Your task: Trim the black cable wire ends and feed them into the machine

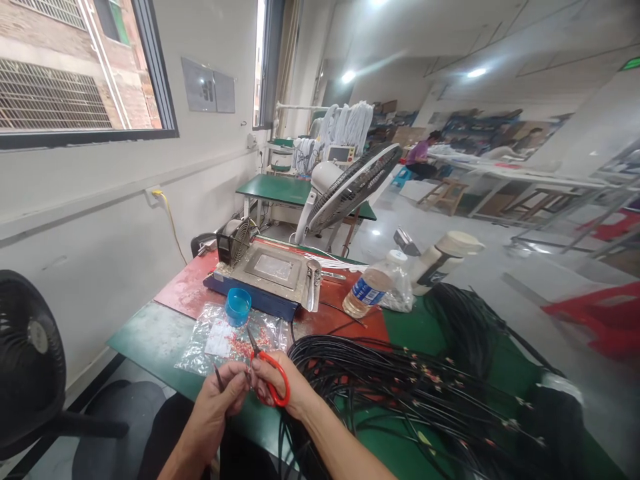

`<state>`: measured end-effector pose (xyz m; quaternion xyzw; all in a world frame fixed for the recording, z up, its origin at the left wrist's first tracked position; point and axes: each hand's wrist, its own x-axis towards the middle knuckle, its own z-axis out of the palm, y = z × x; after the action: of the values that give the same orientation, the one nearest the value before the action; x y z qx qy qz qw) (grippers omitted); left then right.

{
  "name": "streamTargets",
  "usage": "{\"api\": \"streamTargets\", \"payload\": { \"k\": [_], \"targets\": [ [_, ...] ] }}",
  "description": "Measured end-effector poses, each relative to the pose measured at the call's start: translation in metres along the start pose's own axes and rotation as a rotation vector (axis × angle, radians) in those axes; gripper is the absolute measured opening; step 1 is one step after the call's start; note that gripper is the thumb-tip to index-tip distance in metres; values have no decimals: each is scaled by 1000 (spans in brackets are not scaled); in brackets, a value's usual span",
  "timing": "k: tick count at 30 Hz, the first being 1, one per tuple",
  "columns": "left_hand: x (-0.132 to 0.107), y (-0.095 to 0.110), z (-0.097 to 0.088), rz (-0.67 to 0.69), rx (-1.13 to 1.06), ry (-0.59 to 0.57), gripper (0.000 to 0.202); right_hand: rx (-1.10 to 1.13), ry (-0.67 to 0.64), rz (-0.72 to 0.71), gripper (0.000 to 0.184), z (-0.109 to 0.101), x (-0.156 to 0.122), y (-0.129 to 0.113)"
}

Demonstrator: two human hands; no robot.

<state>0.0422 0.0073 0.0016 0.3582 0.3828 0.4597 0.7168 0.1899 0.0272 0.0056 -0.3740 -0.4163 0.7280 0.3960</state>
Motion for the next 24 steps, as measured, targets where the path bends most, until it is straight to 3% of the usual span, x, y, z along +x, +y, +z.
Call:
{"api": "streamTargets", "payload": {
  "k": [11,16,18,20,24],
  "targets": [
    [2,-5,-3,4,-75,36,29,-60,-9,-34,48,-1,2,3],
    [-2,-1,-2,-53,-166,46,26,-193,143,-64,50,-1,4,8],
    [-5,3,-1,-73,-220,64,22,-364,246,-180,46,-1,3,8],
    [-6,7,-2,-95,-310,95,16,-608,305,-406,38,0,0,5],
    [-9,12,-5,-144,-530,159,13,-1079,233,-978,21,8,-9,0]
  ]
}}
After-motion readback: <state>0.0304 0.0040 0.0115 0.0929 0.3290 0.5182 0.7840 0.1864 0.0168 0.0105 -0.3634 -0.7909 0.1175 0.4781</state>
